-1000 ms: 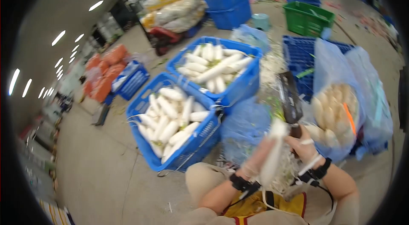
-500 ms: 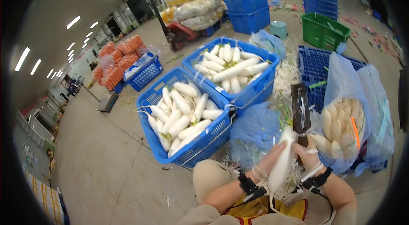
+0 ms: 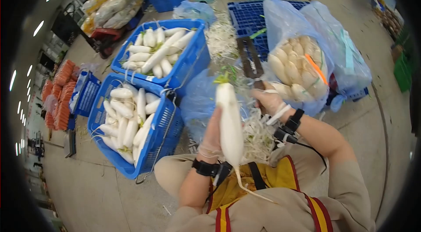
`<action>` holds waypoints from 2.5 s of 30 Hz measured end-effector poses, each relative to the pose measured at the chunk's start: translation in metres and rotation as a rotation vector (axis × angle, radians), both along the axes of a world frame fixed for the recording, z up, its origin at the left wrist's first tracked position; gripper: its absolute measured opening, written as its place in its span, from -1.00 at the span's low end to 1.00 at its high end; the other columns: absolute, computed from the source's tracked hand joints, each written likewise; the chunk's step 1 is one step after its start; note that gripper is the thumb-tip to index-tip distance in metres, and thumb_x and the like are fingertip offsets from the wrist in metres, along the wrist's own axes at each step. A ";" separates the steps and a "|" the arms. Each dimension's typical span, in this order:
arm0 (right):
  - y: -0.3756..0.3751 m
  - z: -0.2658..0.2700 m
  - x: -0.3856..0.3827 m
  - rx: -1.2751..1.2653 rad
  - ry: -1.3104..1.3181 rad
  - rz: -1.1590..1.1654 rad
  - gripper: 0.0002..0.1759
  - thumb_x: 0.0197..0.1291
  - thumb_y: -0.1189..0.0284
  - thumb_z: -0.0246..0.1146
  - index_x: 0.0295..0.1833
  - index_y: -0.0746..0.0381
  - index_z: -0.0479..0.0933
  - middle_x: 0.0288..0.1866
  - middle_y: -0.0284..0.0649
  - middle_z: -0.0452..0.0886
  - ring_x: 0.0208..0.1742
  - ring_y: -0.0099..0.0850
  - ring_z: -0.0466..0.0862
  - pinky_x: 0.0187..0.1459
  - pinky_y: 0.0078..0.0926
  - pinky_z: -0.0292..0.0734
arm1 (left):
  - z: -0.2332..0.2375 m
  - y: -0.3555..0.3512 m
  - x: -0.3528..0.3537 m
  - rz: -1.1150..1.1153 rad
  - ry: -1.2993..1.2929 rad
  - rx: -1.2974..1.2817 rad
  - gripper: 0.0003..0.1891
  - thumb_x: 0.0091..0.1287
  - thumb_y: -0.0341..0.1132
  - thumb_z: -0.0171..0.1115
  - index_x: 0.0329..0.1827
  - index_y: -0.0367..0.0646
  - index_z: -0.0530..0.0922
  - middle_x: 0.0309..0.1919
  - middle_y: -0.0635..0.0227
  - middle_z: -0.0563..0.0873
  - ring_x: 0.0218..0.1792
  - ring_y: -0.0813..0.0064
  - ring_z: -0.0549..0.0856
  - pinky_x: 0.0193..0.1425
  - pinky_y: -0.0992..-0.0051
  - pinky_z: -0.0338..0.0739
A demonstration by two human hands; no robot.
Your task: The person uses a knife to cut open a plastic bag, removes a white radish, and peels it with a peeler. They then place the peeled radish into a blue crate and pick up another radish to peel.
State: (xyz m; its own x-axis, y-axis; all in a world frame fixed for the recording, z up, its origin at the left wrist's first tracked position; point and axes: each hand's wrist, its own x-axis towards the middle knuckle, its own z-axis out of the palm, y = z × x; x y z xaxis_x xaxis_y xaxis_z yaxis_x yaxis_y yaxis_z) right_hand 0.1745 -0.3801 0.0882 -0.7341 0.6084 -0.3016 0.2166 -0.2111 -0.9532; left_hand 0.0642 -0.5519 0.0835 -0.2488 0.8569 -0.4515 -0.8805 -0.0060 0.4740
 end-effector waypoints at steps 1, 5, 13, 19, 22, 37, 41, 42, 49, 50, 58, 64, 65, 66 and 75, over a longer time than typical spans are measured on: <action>-0.005 0.006 0.007 0.000 -0.018 -0.016 -0.61 0.11 0.26 0.26 -0.03 0.26 0.43 -0.58 -0.35 0.47 -0.62 -0.56 0.48 -0.66 -0.55 0.33 | -0.003 -0.003 0.000 -0.035 -0.007 0.047 -0.46 0.40 0.13 -0.09 0.08 -0.19 0.46 -0.27 0.15 0.67 -0.35 0.24 0.71 -0.25 0.30 0.69; -0.004 -0.004 -0.006 0.021 0.043 0.097 -0.59 0.09 0.28 0.29 -0.01 0.27 0.41 -0.50 -0.37 0.49 -0.63 -0.61 0.45 -0.69 -0.62 0.28 | -0.018 -0.002 -0.010 -0.017 0.035 0.062 -0.48 0.42 0.10 -0.10 0.07 -0.21 0.45 -0.27 0.16 0.66 -0.35 0.23 0.70 -0.23 0.30 0.68; 0.052 0.069 0.048 0.303 0.254 -0.114 -0.83 0.15 0.33 0.14 -0.25 0.19 0.38 -0.55 -0.37 0.39 -0.59 -0.60 0.39 -0.57 -0.60 0.31 | -0.015 -0.069 -0.131 0.709 0.224 0.650 -0.32 0.33 0.05 0.04 0.37 -0.25 0.22 0.31 0.07 0.36 0.33 0.14 0.32 0.44 0.06 0.10; 0.093 0.097 0.210 0.717 -0.039 -0.538 -0.59 0.14 0.32 0.25 0.05 0.33 0.45 -0.41 -0.35 0.52 -0.48 -0.65 0.44 -0.51 -0.62 0.37 | 0.023 -0.039 -0.106 0.983 0.092 0.468 -0.14 0.29 -0.15 0.06 0.49 -0.33 -0.22 0.51 0.08 -0.11 0.49 0.07 0.03 0.52 0.04 -0.02; 0.091 0.044 0.280 0.648 -0.387 -0.641 -0.64 0.14 0.36 0.19 0.02 0.32 0.51 -0.24 -0.20 0.63 -0.30 -0.46 0.57 -0.27 -0.47 0.53 | 0.009 -0.027 -0.104 0.978 0.097 0.338 -0.19 0.31 -0.18 0.03 0.49 -0.29 -0.18 0.49 0.05 -0.07 0.47 0.06 0.08 0.48 0.06 0.09; 0.224 -0.226 0.279 0.832 -0.823 -0.868 -0.47 0.11 0.32 0.26 0.19 0.30 0.41 0.15 0.12 0.49 0.12 0.07 0.48 0.12 -0.20 0.39 | -0.024 -0.006 -0.097 0.634 0.167 0.116 -0.58 0.35 -0.10 0.09 0.09 -0.26 0.44 0.00 0.12 0.61 0.03 0.20 0.61 0.07 0.24 0.58; 0.246 -0.134 0.217 1.074 -0.315 -0.893 -0.57 0.14 0.32 0.23 0.06 0.36 0.48 0.01 0.07 0.56 0.01 -0.01 0.56 -0.01 -0.19 0.47 | -0.026 0.018 -0.080 0.578 0.253 0.048 -0.64 0.34 -0.13 0.11 0.03 -0.21 0.47 -0.09 0.19 0.61 -0.04 0.25 0.61 0.00 0.30 0.57; 0.245 -0.112 0.201 1.086 -0.173 -0.801 -0.59 0.16 0.28 0.22 0.02 0.34 0.52 -0.04 0.07 0.59 -0.04 -0.04 0.60 -0.06 -0.20 0.50 | -0.031 0.029 -0.074 0.534 0.258 0.049 -0.64 0.34 -0.13 0.11 0.04 -0.21 0.46 -0.11 0.22 0.61 -0.06 0.26 0.62 0.00 0.30 0.57; 0.231 -0.055 0.161 1.116 -0.684 -0.193 -0.68 0.21 0.27 0.17 -0.10 0.31 0.56 -0.18 0.03 0.63 -0.08 -0.04 0.63 -0.12 -0.23 0.51 | -0.046 0.064 -0.030 0.264 0.268 -0.020 -0.64 0.35 -0.15 0.13 0.09 -0.15 0.42 -0.14 0.27 0.61 -0.08 0.32 0.62 0.01 0.35 0.55; 0.236 -0.062 0.162 1.119 -0.680 -0.185 -0.68 0.21 0.27 0.17 -0.10 0.31 0.56 -0.18 0.03 0.63 -0.08 -0.04 0.63 -0.12 -0.23 0.51 | -0.045 0.060 -0.029 0.273 0.266 -0.021 -0.64 0.35 -0.15 0.13 0.09 -0.15 0.42 -0.14 0.27 0.61 -0.08 0.32 0.62 0.01 0.35 0.55; 0.224 -0.038 0.129 1.420 -0.581 -0.132 -0.88 0.09 0.42 0.17 -0.31 0.21 0.56 -0.49 -0.04 0.59 -0.40 -0.09 0.64 -0.35 -0.19 0.53 | -0.056 0.029 -0.034 0.356 0.211 0.038 -0.79 0.36 -0.26 0.10 -0.08 -0.19 0.52 -0.22 0.25 0.64 -0.11 0.31 0.62 0.04 0.33 0.53; 0.162 -0.108 0.007 1.308 -0.607 0.682 -0.78 0.06 0.32 0.19 -0.41 0.25 0.63 -0.43 0.02 0.66 -0.38 -0.06 0.68 -0.35 -0.19 0.56 | -0.051 0.036 -0.021 0.267 0.245 -0.015 -0.66 0.40 -0.21 0.07 0.15 -0.17 0.38 -0.15 0.23 0.64 -0.05 0.21 0.62 0.07 0.29 0.49; 0.156 -0.117 -0.006 1.210 -0.702 0.740 -0.75 0.10 0.30 0.16 -0.29 0.22 0.67 -0.33 0.00 0.69 -0.26 -0.08 0.71 -0.28 -0.13 0.57 | -0.047 0.034 -0.021 0.247 0.228 -0.044 -0.65 0.40 -0.21 0.08 0.16 -0.17 0.38 -0.15 0.24 0.63 -0.05 0.22 0.62 0.06 0.29 0.49; 0.152 -0.122 -0.017 1.237 -0.686 0.742 -0.75 0.10 0.30 0.16 -0.29 0.22 0.67 -0.33 0.00 0.69 -0.26 -0.08 0.71 -0.28 -0.13 0.57 | -0.046 0.032 -0.024 0.222 0.212 -0.075 -0.64 0.41 -0.20 0.09 0.17 -0.17 0.37 -0.15 0.24 0.63 -0.05 0.22 0.62 0.05 0.29 0.49; 0.145 -0.158 -0.038 1.239 -0.961 0.738 -0.72 0.17 0.26 0.14 -0.20 0.16 0.68 -0.22 -0.10 0.70 -0.16 -0.12 0.70 -0.21 -0.05 0.55 | -0.063 0.012 -0.036 0.258 0.131 -0.034 -0.61 0.40 -0.18 0.10 0.18 -0.19 0.34 -0.13 0.24 0.59 0.00 0.26 0.59 0.11 0.32 0.44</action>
State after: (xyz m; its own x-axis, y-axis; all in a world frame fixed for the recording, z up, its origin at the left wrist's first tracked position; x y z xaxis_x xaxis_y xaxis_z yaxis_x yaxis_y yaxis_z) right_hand 0.1362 -0.2355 -0.0694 -0.7947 0.4440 -0.4139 0.4639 0.8840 0.0577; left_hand 0.0284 -0.5397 0.0202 -0.5144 0.7427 -0.4288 -0.7833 -0.2034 0.5874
